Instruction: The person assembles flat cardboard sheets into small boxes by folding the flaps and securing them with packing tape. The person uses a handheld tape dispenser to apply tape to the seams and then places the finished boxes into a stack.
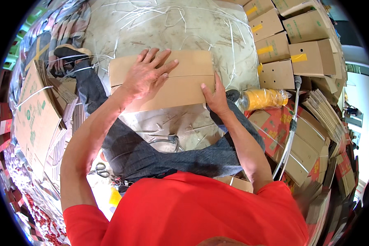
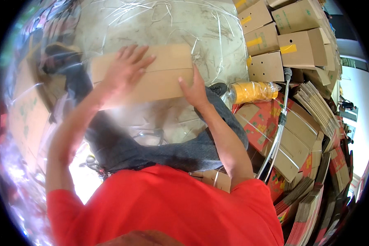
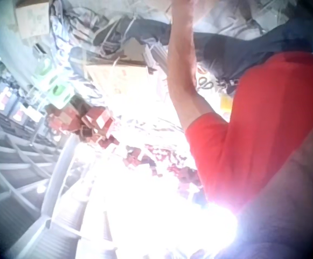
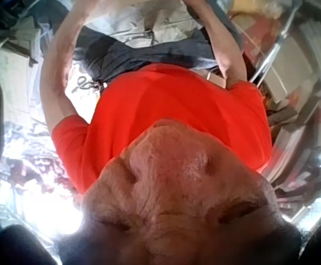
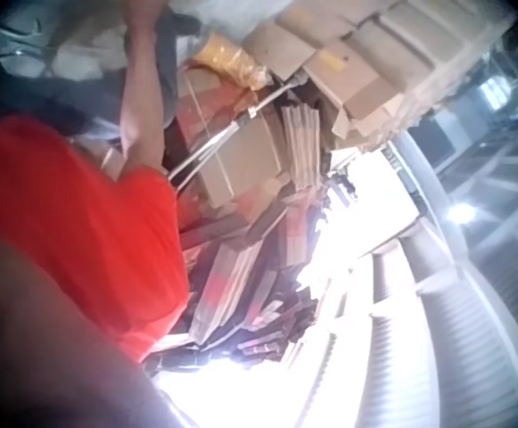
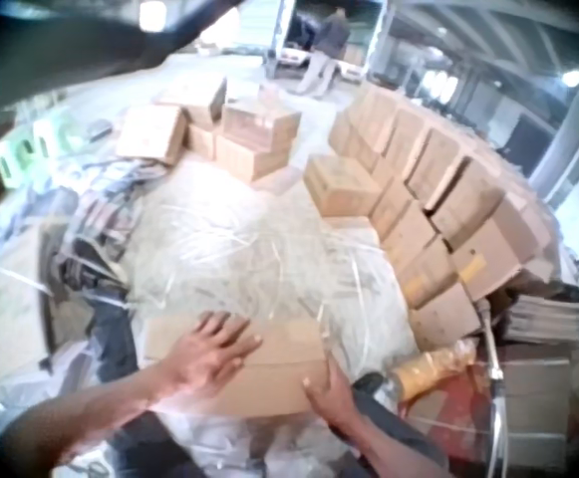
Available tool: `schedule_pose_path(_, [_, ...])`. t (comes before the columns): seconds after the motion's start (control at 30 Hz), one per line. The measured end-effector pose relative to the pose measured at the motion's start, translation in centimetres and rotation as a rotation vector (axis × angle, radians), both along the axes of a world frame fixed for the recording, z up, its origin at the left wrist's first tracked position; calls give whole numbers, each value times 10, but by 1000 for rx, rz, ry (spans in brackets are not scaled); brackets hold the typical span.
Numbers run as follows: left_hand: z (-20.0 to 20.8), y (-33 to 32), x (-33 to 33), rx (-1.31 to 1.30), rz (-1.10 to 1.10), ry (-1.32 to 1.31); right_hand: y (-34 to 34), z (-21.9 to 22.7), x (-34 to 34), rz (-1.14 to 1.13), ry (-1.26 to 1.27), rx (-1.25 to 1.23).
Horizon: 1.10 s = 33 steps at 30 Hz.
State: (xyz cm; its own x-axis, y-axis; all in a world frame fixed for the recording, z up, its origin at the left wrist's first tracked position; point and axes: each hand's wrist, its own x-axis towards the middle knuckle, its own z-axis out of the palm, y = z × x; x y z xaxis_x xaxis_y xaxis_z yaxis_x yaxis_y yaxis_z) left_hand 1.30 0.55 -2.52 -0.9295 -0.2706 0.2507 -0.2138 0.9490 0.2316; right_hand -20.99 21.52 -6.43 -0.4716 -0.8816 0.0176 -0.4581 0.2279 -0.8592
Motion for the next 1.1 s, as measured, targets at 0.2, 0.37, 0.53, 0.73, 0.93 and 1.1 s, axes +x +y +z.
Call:
schedule_pose_path(0.2, [-1,4,2,9,13,35,-17,-19,-26,-112,-214,241])
schedule_pose_path(0.37, [-13,-1,2,75,7,69,-22,-21,-16,-169,-343,127])
schedule_pose_path(0.53, [-15,8,18,92,147,325,-25,-33,-28,-140,-308,186])
schedule_pose_path(0.73, [-11,68,201,63,786,631,-20,-35,-37,-159,-374,223])
schedule_pose_path(0.93, [-189,207,371,395,1522,36,-26,-24,-28,-185,-409,274])
schedule_pose_path(1.1, [-233,219,363,311,1544,-137,-17,-33,-34,-123,-474,242])
